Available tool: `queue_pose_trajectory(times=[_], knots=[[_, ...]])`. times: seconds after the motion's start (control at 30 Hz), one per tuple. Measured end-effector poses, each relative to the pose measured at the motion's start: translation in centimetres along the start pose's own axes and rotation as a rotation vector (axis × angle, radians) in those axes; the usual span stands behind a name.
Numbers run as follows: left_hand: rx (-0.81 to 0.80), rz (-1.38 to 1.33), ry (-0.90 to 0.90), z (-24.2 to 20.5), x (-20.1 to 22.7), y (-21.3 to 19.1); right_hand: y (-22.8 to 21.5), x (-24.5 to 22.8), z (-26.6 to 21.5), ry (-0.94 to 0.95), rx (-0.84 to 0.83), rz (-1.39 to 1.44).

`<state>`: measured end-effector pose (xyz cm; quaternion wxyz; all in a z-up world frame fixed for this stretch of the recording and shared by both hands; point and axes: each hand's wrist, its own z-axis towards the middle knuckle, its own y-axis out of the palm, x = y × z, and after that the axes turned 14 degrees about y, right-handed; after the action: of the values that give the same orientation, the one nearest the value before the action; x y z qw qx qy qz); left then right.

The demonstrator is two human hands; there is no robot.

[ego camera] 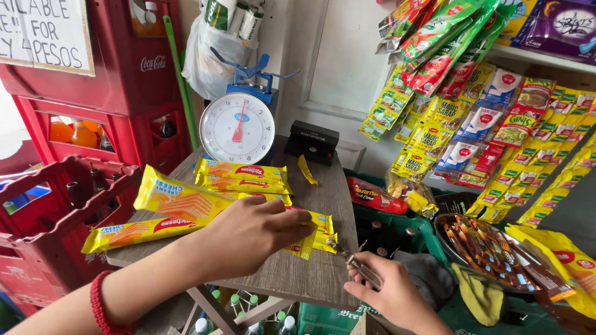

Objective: Unpacking, arranging, and opening snack packages on a table in a small shop.

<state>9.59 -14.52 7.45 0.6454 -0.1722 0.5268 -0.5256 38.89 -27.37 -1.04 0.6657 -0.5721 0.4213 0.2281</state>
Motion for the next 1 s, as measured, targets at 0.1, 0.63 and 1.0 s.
queue_pose_trajectory(times=[0.1, 0.63, 1.0], knots=[[-0.062, 0.092, 0.050, 0.9, 0.4, -0.8, 0.1, -2.0, -0.6, 0.073, -0.012, -0.163], [-0.123, 0.086, 0.119, 2.3, 0.4, -3.6, 0.0, -1.8, 0.8, -0.031, -0.230, -0.037], [-0.182, 0.095, 0.126, 2.7, 0.2, -4.3, -0.1, -1.9, 1.3, -0.012, -0.245, -0.029]])
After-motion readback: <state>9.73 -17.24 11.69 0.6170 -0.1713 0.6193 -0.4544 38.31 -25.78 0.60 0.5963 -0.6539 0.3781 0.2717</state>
